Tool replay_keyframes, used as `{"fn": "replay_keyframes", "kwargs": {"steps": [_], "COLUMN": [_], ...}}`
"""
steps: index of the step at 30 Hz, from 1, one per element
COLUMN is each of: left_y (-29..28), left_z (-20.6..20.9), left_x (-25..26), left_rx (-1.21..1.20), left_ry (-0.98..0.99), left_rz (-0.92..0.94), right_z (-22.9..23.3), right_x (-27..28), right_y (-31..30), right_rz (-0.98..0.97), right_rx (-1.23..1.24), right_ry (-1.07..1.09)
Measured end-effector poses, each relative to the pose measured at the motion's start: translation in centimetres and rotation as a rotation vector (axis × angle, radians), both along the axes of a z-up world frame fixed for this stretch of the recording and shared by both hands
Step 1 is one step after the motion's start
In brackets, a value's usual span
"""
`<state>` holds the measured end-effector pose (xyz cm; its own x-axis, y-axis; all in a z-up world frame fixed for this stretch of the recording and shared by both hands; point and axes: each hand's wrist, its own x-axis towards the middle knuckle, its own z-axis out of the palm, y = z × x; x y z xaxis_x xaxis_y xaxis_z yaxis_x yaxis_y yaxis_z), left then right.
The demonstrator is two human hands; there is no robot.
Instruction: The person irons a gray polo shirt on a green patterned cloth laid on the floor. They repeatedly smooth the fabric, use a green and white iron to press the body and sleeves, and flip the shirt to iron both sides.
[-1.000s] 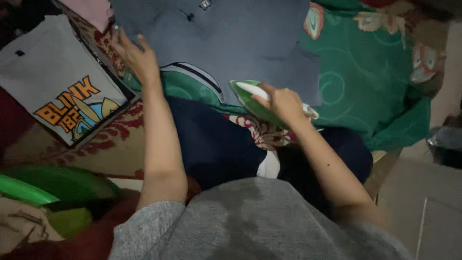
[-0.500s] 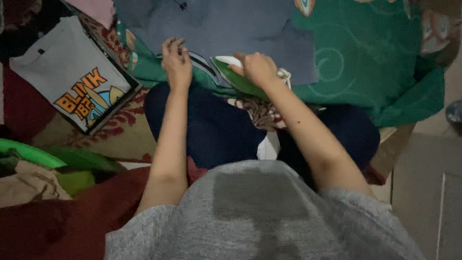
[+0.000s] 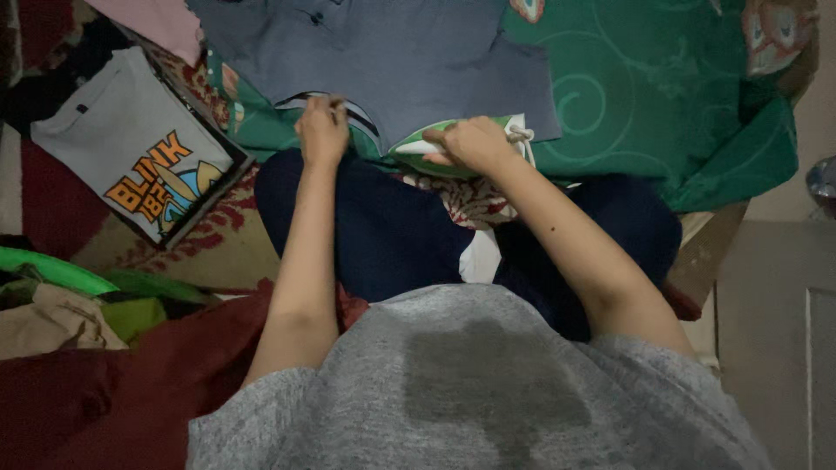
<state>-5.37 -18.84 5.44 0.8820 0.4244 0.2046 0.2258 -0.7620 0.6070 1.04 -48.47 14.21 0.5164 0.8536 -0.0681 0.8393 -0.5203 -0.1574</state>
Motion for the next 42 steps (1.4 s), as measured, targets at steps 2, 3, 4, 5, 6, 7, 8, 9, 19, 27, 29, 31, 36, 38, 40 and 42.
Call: {"fn": "replay_keyframes", "kwargs": {"steps": [2, 3, 4, 5, 6, 7, 8, 9, 19, 27, 29, 31, 36, 38, 40, 42], "left_y": [-0.8, -1.2, -1.8, -2.4, -3.0, -3.5, -3.7, -4.1, -4.3, -4.1, -4.1, -4.1, -4.2, -4.2, -4.1, -4.2], "left_z": [0.4, 0.5, 0.6, 0.6, 0.5, 0.3, 0.0, -0.5, -1.8, -3.0, -3.4, -3.7, -4.1, -4.2, -4.3, -4.4], "left_x": [-0.4, -0.6, -0.9, -1.1, -1.0, -1.0, -1.0, -0.9, -0.4, 0.6, 0.5, 0.3, 0.2, 0.4, 0.5, 0.6], "left_rx": [0.022, 0.033, 0.035, 0.038, 0.071, 0.101, 0.132, 0.182, 0.312, 0.298, 0.302, 0.342, 0.348, 0.317, 0.337, 0.343], "left_ry": [0.173, 0.261, 0.361, 0.464, 0.507, 0.554, 0.601, 0.56, 0.678, 0.774, 0.785, 0.784, 0.758, 0.752, 0.746, 0.747], "left_rz": [-0.063, -0.092, -0.155, -0.219, -0.261, -0.305, -0.348, -0.328, -0.228, -0.206, -0.207, -0.249, -0.322, -0.329, -0.332, -0.329], "right_z": [-0.3, -0.4, -0.5, -0.7, -0.8, -0.8, -0.9, -0.9, -0.1, -1.9, -2.1, -2.3, -2.5, -2.4, -2.4, -2.5], "right_x": [0.2, 0.3, 0.5, 0.6, 0.8, 1.0, 1.2, 1.4, 1.8, 0.4, 1.7, 3.6, 8.4, 9.1, 9.2, 9.4], "right_y": [-0.2, -0.3, -0.6, -0.9, -1.4, -2.1, -2.7, -3.5, -4.2, -2.2, -3.5, -5.9, -12.3, -13.4, -13.6, -13.1], "right_rz": [0.012, 0.031, 0.05, 0.068, 0.059, 0.049, 0.039, -0.011, -0.305, -0.157, -0.197, -0.268, -0.651, -0.69, -0.644, -0.598], "right_rx": [0.014, 0.02, 0.026, 0.033, 0.053, 0.071, 0.09, 0.074, 0.077, -0.011, -0.1, 0.071, 0.09, 0.095, 0.106, 0.051], "right_ry": [0.002, -0.001, -0.005, -0.005, -0.041, -0.073, -0.105, -0.116, -0.007, -0.041, -0.02, -0.092, -0.254, -0.289, -0.259, -0.297]}}
